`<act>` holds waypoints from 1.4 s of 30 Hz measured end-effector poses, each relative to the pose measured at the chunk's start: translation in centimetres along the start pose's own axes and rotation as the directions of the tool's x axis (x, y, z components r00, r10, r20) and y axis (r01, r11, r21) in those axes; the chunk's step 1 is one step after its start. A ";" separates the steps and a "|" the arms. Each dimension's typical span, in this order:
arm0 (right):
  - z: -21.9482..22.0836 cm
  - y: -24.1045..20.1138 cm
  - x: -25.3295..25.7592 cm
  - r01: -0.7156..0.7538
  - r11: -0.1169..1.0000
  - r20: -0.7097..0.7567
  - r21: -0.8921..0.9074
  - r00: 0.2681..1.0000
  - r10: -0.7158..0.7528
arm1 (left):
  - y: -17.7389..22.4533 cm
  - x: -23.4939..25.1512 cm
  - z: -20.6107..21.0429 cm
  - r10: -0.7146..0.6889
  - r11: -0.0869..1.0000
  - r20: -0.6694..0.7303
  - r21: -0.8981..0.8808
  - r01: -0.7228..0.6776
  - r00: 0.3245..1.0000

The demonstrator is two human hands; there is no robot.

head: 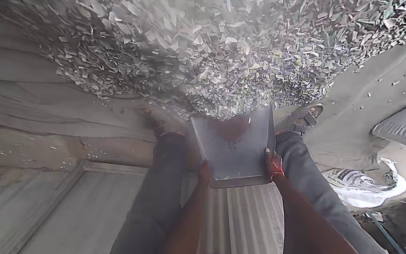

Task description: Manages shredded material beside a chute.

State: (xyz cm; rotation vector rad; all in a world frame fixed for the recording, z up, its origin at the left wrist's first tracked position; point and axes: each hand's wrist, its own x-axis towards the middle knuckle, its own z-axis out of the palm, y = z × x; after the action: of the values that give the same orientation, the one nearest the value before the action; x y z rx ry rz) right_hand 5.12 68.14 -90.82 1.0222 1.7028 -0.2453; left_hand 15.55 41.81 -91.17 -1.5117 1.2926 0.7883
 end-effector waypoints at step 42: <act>-8.3 -8.4 6.0 0.184 0.738 0.228 -0.650 0.973 -0.042 | 34.5 -5.0 -2.6 0.705 0.405 0.161 0.708 -0.579 0.690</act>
State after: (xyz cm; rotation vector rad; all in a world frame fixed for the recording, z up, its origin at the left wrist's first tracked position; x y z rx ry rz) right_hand -7.00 71.14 -95.40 0.3357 1.4881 0.1867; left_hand -19.22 41.95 -94.47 -0.3759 2.0676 0.4867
